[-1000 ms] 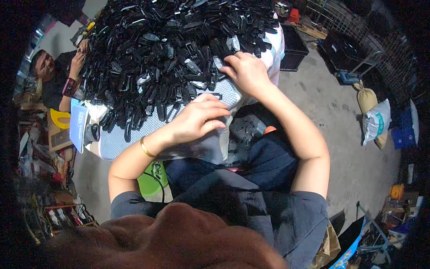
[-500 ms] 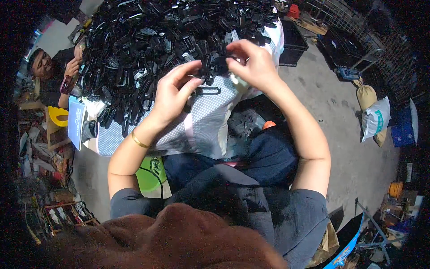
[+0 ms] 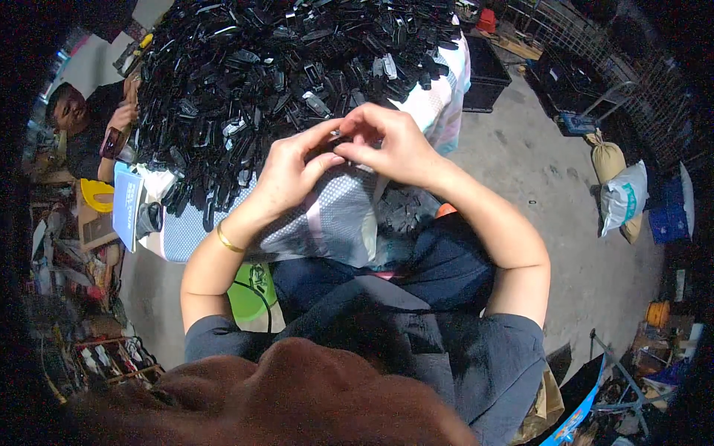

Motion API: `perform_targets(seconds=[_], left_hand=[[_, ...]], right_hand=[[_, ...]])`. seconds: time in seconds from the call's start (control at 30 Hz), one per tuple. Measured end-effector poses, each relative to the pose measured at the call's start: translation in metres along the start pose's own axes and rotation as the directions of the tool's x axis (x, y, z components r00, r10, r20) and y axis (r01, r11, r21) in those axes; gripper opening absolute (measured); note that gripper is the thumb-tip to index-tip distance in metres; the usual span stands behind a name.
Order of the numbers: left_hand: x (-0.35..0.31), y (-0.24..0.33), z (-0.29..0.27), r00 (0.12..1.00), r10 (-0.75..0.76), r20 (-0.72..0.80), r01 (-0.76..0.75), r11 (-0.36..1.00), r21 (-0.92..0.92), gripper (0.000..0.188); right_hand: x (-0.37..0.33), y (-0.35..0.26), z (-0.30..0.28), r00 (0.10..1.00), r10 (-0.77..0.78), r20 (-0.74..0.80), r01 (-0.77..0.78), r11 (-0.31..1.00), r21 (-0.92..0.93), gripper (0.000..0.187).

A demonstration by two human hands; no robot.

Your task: The recorder sorts through a large pile of black plastic clips or buckles on a table, likely for quality control or packaging.

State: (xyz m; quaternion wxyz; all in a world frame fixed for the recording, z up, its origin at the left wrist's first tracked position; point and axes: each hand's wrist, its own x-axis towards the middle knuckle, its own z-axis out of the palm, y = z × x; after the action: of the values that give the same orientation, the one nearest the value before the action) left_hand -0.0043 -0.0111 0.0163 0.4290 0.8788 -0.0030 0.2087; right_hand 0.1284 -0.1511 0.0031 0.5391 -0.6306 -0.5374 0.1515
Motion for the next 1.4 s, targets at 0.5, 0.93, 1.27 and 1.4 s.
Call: perform_targets(seconds=[0.5,0.93,1.27,1.4], left_hand=[[0.001,-0.011,-0.006,0.920,-0.248,0.302,0.322,0.920,-0.224,0.028],[0.001,-0.012,0.006,0.953,-0.304,-0.002,0.224,0.706,-0.671,0.033],[0.000,-0.011,0.004,0.953,-0.296,-0.068,0.199,0.778,-0.596,0.034],[0.002,-0.010,0.008,0.960,-0.271,-0.073,0.150,0.714,-0.684,0.032]], right_hand=[[0.000,-0.003,-0.017,0.951,0.044,0.306,0.148,0.803,-0.577,0.034],[-0.007,-0.003,0.007,0.976,0.188,-0.107,-0.163,0.964,0.212,0.028],[-0.010,-0.011,0.018,0.973,-0.067,-0.220,0.039,0.991,-0.127,0.024],[-0.009,-0.010,0.022,0.956,-0.198,-0.216,0.148,0.962,-0.227,0.025]])
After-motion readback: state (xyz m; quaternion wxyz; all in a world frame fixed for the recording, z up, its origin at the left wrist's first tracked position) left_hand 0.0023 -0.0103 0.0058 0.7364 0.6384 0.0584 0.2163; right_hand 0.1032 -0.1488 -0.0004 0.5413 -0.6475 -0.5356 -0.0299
